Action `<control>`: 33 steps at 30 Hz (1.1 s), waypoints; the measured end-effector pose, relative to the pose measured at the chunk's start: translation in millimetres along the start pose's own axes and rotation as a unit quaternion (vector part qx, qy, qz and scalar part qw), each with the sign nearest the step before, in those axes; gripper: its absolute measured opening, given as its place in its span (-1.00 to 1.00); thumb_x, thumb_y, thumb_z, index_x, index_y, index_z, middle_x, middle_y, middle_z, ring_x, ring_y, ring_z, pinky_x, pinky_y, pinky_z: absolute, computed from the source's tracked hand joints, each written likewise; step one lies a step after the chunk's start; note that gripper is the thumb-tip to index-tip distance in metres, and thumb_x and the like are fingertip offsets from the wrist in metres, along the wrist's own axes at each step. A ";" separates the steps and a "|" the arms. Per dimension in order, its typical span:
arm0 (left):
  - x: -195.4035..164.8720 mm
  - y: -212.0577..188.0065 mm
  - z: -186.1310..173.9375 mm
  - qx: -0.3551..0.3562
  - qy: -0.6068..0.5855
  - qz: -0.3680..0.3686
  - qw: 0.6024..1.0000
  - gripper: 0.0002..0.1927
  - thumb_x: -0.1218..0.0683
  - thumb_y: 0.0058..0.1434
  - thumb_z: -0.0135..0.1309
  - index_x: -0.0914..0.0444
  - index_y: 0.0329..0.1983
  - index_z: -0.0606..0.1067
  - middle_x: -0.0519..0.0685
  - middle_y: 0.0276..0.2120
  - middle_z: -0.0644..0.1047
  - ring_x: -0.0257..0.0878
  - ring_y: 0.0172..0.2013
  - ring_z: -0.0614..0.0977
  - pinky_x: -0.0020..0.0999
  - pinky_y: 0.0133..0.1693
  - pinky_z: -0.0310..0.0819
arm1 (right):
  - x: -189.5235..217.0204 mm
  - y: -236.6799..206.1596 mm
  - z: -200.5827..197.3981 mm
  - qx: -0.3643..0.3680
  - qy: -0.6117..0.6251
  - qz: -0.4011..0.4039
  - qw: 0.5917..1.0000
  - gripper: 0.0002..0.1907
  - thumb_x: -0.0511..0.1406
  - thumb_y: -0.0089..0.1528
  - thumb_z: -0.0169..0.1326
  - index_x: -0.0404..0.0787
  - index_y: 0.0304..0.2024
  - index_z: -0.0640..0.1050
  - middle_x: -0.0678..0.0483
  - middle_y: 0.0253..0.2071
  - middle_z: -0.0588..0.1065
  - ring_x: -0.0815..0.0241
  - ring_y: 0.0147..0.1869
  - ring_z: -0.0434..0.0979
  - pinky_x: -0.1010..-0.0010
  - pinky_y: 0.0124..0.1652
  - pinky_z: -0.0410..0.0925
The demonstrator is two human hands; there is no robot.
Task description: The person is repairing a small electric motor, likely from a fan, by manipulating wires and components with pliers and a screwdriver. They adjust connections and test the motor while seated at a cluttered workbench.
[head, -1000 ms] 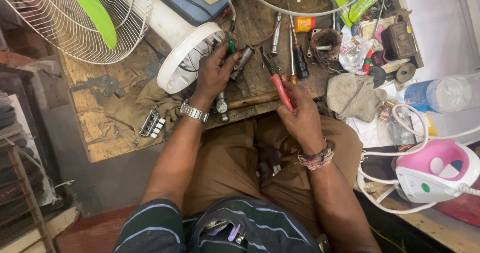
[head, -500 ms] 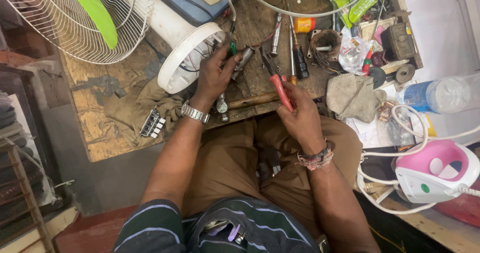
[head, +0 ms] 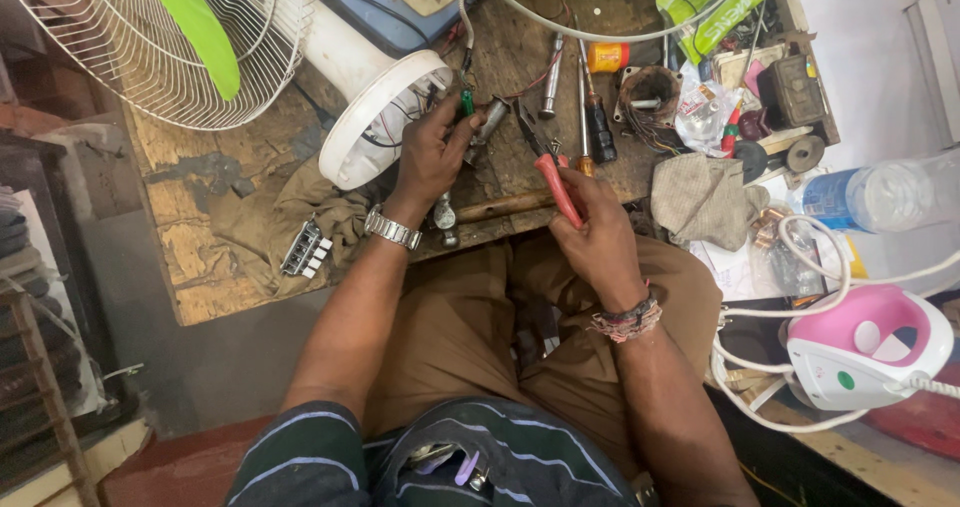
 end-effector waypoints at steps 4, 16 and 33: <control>-1.3 1.1 -1.0 0.005 0.009 -0.023 1.000 -0.64 0.03 0.43 0.13 0.32 0.18 0.50 0.06 -0.21 0.68 -0.26 -0.26 0.69 -0.34 -0.19 0.53 | 1.8 0.2 -1.3 0.006 0.009 0.002 1.000 -0.42 -0.42 0.13 0.11 -0.21 0.24 0.46 -0.16 -0.02 0.49 -0.10 0.03 0.59 0.21 0.02 0.43; -3.4 2.3 -2.4 0.012 0.016 -0.027 0.999 -0.64 0.01 0.43 0.13 0.31 0.16 0.50 0.07 -0.24 0.67 -0.23 -0.28 0.67 -0.32 -0.20 0.52 | 1.5 0.0 -0.6 0.005 0.010 -0.010 1.000 -0.43 -0.41 0.14 0.11 -0.21 0.24 0.47 -0.17 0.01 0.50 -0.12 0.08 0.58 0.20 0.04 0.43; 3.1 -1.5 1.0 -0.017 0.038 0.013 0.999 -0.65 0.11 0.38 0.15 0.33 0.18 0.50 0.18 -0.24 0.63 -0.07 -0.29 0.70 -0.27 -0.24 0.51 | 35.0 1.5 -6.6 -0.066 -0.093 -0.116 0.987 -0.33 -0.42 0.09 0.19 -0.08 0.30 0.48 -0.09 0.06 0.48 -0.09 0.02 0.56 0.20 -0.06 0.45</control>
Point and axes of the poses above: each hand's wrist, its own y-axis towards the middle knuckle, its own z-axis out of the palm, x = y × z, the point moved 3 cm from there along y, towards the middle knuckle
